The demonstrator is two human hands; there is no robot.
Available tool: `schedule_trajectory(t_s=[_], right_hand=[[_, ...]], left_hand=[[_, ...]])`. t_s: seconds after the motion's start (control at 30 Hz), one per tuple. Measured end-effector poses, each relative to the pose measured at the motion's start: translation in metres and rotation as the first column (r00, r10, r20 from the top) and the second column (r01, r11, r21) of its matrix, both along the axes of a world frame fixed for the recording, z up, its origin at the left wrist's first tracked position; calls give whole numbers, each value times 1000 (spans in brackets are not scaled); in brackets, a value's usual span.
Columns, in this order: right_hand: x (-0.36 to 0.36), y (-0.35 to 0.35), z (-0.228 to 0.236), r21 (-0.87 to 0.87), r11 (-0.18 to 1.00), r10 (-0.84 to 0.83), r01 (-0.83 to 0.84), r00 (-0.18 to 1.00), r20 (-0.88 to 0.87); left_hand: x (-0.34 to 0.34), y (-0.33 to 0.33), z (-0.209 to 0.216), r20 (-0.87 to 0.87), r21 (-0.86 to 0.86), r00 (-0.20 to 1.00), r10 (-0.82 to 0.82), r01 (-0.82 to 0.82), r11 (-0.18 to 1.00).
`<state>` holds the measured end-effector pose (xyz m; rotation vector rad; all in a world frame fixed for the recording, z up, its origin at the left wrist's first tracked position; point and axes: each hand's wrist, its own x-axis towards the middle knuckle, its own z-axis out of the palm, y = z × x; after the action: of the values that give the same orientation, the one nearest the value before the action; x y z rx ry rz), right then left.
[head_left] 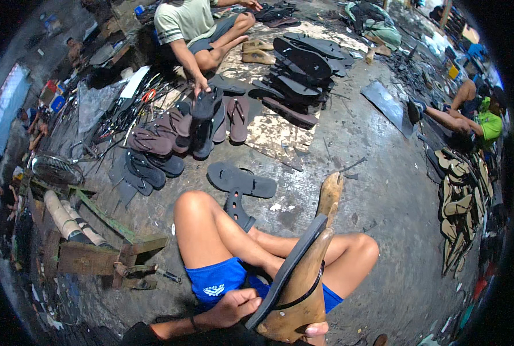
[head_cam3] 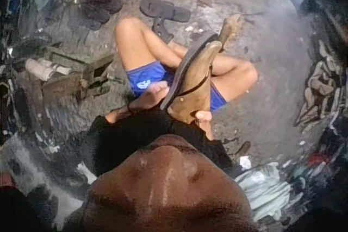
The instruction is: The person sits on the floor and assembles flip-flops by attaching straps to soles. They repeatedly pick up a sole, align and press the strap into place, then set the finished pair aside.
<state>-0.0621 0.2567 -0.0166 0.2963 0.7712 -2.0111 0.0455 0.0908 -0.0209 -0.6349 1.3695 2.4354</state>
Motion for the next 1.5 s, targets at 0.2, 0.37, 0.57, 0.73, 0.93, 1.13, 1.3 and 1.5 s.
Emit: schedule_trajectory(t_s=[0.2,0.37,0.57,0.73,0.93,1.13,1.3,1.5], right_hand=[[-54,-34,-31,266,935,342,-234,789,-510],[-79,-87,-3,255,928,372,-271,672,-640],[-37,-133,-66,373,904,400,-210,725,-561],[-40,-131,-52,364,924,345,-115,661,-667],[-75,-111,20,25,985,153,-171,792,-591],[-71,-116,2,380,920,322,99,362,-875],[-84,-101,9,434,898,390,71,331,-859],[-102,-70,15,328,933,344,-145,620,-705]], left_hand=[[-21,-32,-22,-215,130,965,151,-125,984],[-51,-85,27,-174,-111,975,135,-155,982],[-27,-91,-28,-164,-389,963,214,-262,883],[-23,-94,-31,-155,-221,950,273,-302,927],[-76,-120,8,-549,10,762,344,-405,914],[-137,-113,10,-420,166,719,553,-538,826],[-143,-107,-7,-325,391,774,543,-413,823],[-158,-171,2,-403,286,692,599,-526,801]])
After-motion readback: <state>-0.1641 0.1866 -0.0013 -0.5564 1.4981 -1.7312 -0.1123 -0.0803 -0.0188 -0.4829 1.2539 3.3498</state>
